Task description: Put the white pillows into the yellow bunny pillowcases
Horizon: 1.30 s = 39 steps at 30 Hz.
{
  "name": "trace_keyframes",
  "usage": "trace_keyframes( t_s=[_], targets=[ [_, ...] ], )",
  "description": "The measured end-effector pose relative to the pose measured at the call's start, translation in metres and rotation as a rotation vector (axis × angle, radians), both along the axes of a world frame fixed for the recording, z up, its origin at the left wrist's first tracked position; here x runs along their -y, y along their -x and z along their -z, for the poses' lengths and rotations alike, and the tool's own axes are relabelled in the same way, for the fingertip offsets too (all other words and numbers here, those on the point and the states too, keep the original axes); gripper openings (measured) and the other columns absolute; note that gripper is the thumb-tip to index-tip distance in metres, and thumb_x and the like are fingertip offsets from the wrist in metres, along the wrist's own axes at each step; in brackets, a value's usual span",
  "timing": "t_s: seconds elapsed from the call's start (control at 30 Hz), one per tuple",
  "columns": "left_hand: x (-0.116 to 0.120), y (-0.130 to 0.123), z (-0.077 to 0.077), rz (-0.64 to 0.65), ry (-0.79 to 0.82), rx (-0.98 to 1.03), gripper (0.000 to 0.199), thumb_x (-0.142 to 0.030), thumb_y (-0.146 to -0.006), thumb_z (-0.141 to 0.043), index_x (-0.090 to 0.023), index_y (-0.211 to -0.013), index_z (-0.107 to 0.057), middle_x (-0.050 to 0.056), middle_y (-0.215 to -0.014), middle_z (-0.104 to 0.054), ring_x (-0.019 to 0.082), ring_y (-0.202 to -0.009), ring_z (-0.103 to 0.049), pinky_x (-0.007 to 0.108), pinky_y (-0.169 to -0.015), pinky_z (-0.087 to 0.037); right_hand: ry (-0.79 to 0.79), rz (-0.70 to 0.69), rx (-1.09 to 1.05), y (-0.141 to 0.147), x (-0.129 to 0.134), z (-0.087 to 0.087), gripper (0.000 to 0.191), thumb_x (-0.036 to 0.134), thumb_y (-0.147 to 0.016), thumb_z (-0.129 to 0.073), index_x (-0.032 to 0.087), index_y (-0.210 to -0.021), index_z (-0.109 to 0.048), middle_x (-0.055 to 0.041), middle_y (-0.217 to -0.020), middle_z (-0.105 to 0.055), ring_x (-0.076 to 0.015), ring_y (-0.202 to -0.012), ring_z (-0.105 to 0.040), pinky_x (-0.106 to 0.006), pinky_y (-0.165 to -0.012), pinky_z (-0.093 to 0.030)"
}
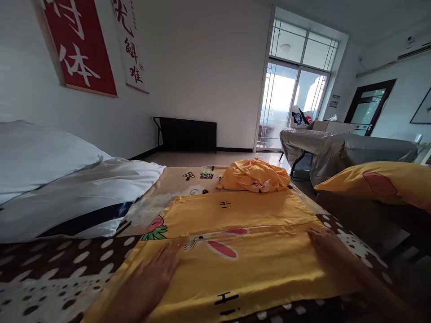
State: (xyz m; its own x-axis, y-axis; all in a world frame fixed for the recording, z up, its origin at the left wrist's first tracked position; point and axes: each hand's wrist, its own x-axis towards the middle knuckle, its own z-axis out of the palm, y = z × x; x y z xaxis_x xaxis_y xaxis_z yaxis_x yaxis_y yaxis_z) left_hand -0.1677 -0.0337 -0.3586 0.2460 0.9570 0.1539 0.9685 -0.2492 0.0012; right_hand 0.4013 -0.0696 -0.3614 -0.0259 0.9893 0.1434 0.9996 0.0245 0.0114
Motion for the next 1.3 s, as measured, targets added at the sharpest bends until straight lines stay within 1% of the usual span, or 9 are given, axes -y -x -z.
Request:
trace_keyframes(
  t_s=[0.1, 0.23, 0.37, 0.5, 0.67, 0.8, 0.97, 1.1, 1.3],
  targets=[
    [0.002, -0.038, -0.027, -0.105, 0.112, -0.15, 0.062, -0.007, -0.078, -0.033, -0.007, -0.138, -0.046, 0.018, -0.143, -0.045, 0.031, -0.133, -0.042, 0.05, -0.106, -0.035, -0.057, -0.087, -0.144, 0.049, -0.036, -0.022, 0.042, 0.019, -0.087, -0.035, 0.014, -0.116, -0.064, -0.0174, -0.128, -0.059, -0.0284, -0.123, -0.053, -0.044, -0.105, -0.035],
    [-0.031, -0.12, -0.05, 0.16, 0.155, -0.013, 0.06, -0.01, -0.081, -0.033, -0.006, -0.14, -0.042, 0.017, -0.145, -0.042, 0.027, -0.133, -0.042, 0.044, -0.107, -0.034, 0.025, -0.318, -0.222, 0.15, -0.095, -0.025, 0.044, 0.029, -0.094, -0.032, 0.019, -0.133, -0.052, -0.0094, -0.139, -0.053, -0.0208, -0.128, -0.048, -0.035, -0.106, -0.035],
    [-0.092, -0.173, -0.036, 0.192, 0.158, 0.041, 0.058, -0.014, -0.085, -0.034, -0.007, -0.142, -0.039, 0.016, -0.149, -0.038, 0.025, -0.137, -0.036, 0.043, -0.109, -0.032, 0.103, -0.457, -0.263, 0.23, -0.147, -0.008, 0.047, 0.032, -0.094, -0.041, 0.021, -0.139, -0.044, -0.0086, -0.145, -0.045, -0.0221, -0.133, -0.041, -0.036, -0.107, -0.033],
    [-0.15, -0.172, -0.01, 0.138, 0.136, 0.084, 0.053, -0.026, -0.093, -0.027, -0.011, -0.142, -0.039, 0.013, -0.15, -0.037, 0.023, -0.138, -0.034, 0.043, -0.109, -0.031, 0.118, -0.442, -0.272, 0.253, -0.187, 0.002, 0.048, 0.035, -0.096, -0.035, 0.022, -0.142, -0.038, -0.0096, -0.15, -0.037, -0.0223, -0.138, -0.031, -0.043, -0.11, -0.026],
    [-0.211, -0.12, 0.009, 0.006, 0.118, 0.112, 0.057, -0.044, -0.094, -0.023, -0.019, -0.144, -0.036, 0.01, -0.154, -0.029, 0.025, -0.141, -0.027, 0.051, -0.111, -0.024, 0.117, -0.271, -0.251, 0.209, -0.233, 0.008, 0.056, 0.05, -0.096, -0.028, 0.021, -0.143, -0.037, -0.0104, -0.153, -0.031, -0.0227, -0.141, -0.025, -0.047, -0.111, -0.021],
    [-0.244, -0.053, 0.01, -0.121, 0.108, 0.103, 0.057, -0.041, -0.094, -0.023, -0.021, -0.147, -0.031, 0.008, -0.156, -0.023, 0.027, -0.143, -0.021, 0.055, -0.111, -0.02, 0.143, -0.065, -0.216, 0.127, -0.253, 0.013, 0.057, 0.044, -0.095, -0.024, 0.02, -0.146, -0.032, -0.0104, -0.155, -0.025, -0.0235, -0.142, -0.022, -0.05, -0.108, -0.025],
    [-0.262, 0.022, 0.01, -0.265, 0.106, 0.073, 0.052, -0.034, -0.092, -0.028, -0.023, -0.141, -0.042, 0.007, -0.156, -0.026, 0.027, -0.144, -0.018, 0.058, -0.11, -0.019, 0.048, 0.212, -0.094, 0.02, -0.25, 0.017, 0.06, 0.043, -0.093, -0.024, 0.019, -0.149, -0.025, -0.0115, -0.156, -0.022, -0.0279, -0.144, -0.017, -0.055, -0.108, -0.02],
    [-0.27, 0.037, 0.017, -0.376, 0.069, 0.08, 0.061, -0.042, -0.093, -0.022, -0.017, -0.148, -0.027, 0.009, -0.157, -0.021, 0.026, -0.144, -0.019, 0.056, -0.11, -0.022, 0.046, 0.356, -0.006, -0.014, -0.255, 0.021, 0.06, 0.048, -0.093, -0.02, 0.023, -0.147, -0.029, -0.0107, -0.156, -0.024, -0.0267, -0.141, -0.026, -0.054, -0.103, -0.03],
    [-0.275, 0.035, 0.021, -0.379, 0.065, 0.115, 0.062, -0.043, -0.091, -0.025, -0.019, -0.147, -0.03, 0.008, -0.156, -0.023, 0.026, -0.144, -0.02, 0.055, -0.11, -0.023, 0.052, 0.376, 0.03, -0.008, -0.261, 0.021, 0.059, 0.047, -0.093, -0.02, 0.023, -0.146, -0.027, -0.0086, -0.156, -0.024, -0.0232, -0.142, -0.025, -0.052, -0.105, -0.028]
  ],
)
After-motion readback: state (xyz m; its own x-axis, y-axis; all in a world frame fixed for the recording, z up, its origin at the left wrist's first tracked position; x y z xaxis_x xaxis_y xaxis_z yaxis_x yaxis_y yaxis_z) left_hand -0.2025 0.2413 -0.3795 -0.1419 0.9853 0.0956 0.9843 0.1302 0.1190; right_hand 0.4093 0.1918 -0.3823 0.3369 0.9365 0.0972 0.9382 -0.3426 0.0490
